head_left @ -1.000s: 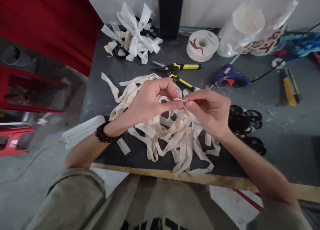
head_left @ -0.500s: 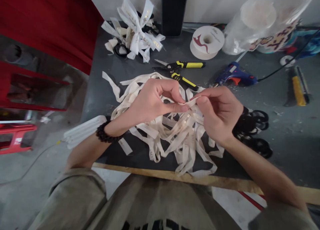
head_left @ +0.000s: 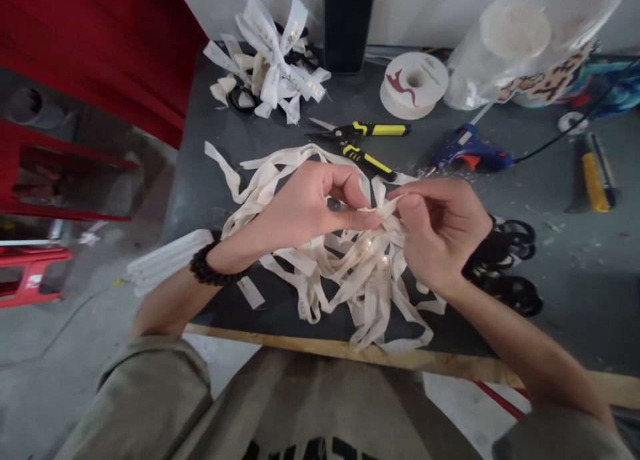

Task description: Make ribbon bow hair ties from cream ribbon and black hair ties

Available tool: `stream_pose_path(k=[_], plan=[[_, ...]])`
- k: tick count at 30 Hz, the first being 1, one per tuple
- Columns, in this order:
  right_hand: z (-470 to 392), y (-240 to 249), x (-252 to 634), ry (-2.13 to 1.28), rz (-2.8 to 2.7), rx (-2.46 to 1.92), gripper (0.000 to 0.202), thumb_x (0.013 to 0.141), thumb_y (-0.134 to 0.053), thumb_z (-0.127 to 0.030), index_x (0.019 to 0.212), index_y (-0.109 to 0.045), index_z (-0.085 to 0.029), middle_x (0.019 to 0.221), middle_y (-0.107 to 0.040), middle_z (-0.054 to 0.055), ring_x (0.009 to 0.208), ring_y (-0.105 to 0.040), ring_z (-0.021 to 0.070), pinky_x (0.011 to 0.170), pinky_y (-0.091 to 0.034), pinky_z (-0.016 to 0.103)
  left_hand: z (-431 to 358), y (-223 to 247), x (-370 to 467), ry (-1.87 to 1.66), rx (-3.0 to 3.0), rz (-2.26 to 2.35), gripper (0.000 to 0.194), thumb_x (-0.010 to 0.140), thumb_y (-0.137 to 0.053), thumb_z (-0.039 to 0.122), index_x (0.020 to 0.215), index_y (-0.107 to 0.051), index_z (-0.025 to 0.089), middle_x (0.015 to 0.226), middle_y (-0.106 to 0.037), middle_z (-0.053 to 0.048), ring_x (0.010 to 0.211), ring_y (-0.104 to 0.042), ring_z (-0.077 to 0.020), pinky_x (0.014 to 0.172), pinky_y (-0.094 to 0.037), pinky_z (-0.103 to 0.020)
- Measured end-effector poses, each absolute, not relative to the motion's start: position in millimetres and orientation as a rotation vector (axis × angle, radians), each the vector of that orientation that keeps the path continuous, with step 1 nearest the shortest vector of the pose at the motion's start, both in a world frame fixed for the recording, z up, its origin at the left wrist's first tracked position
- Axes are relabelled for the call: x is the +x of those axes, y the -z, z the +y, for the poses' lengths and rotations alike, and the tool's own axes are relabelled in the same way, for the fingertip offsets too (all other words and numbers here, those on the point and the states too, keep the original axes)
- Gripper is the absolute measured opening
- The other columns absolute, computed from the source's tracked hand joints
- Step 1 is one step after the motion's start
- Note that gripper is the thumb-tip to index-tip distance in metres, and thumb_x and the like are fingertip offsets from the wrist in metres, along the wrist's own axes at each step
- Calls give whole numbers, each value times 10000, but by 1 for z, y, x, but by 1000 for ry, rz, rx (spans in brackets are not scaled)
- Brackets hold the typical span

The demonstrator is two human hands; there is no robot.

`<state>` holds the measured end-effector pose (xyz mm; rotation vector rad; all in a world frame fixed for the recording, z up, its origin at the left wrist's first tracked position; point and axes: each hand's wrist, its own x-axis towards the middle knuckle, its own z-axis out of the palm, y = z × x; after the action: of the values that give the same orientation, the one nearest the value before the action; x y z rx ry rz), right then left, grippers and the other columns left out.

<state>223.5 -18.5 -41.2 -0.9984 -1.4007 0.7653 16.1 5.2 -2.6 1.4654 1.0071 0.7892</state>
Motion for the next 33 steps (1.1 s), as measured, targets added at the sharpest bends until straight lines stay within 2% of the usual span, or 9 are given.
stream_pose_path(k=[5,9,15,19,25,28,30,33], plan=[[-21,41,223,-826,-1383,-1032,75,1034,-778,-338,984,-811,-293,918,-793,22,655,-662,153,564,-540,346,6,3,14,-719,1393,1035,306,793,-989,368,786,-743,186,904,-777,-37,777,-730,-163,668,-564,-294],[-16,41,223,-884,-1356,-1104,77,1018,-790,-323,954,-804,-282,864,-777,11,678,-669,154,587,-547,330,5,-1,16,-772,1551,1102,260,824,-956,298,759,-731,184,881,-771,-31,790,-703,-147,711,-541,-293],[-10,39,226,-1003,-1363,-1133,92,938,-796,-166,916,-801,-256,829,-777,-10,680,-689,136,596,-574,288,3,-1,19,-803,1571,1002,248,824,-922,223,758,-685,197,849,-768,-14,787,-705,-152,744,-557,-312],[-9,36,226,-1148,-1346,-1091,134,905,-809,-136,959,-795,-258,892,-786,-17,723,-707,126,608,-577,264,4,4,17,-831,1517,991,239,812,-928,216,766,-694,199,848,-781,-15,779,-711,-153,735,-555,-315],[-9,38,227,-1240,-1436,-1023,48,937,-830,-230,973,-802,-241,989,-813,10,854,-755,157,686,-615,277,6,3,14,-744,1428,1036,226,783,-955,248,752,-737,193,844,-793,-27,757,-720,-156,689,-555,-304],[-10,41,229,-1219,-1531,-1006,83,1001,-798,-303,1037,-833,-238,978,-838,23,858,-770,166,738,-637,303,8,5,11,-718,1343,1050,258,761,-971,286,746,-733,189,824,-789,-19,747,-739,-158,673,-570,-289],[-10,41,231,-1185,-1566,-975,105,1023,-784,-328,1035,-853,-250,1017,-854,37,934,-793,187,807,-663,333,9,7,10,-744,1307,1051,269,751,-977,293,754,-729,188,835,-790,-20,766,-753,-164,697,-593,-294],[-10,40,232,-1178,-1557,-928,80,966,-861,-345,1023,-875,-292,1150,-859,44,1097,-807,228,911,-694,388,10,10,9,-798,1301,1047,245,775,-960,288,785,-732,197,859,-787,-19,784,-751,-164,722,-605,-303]])
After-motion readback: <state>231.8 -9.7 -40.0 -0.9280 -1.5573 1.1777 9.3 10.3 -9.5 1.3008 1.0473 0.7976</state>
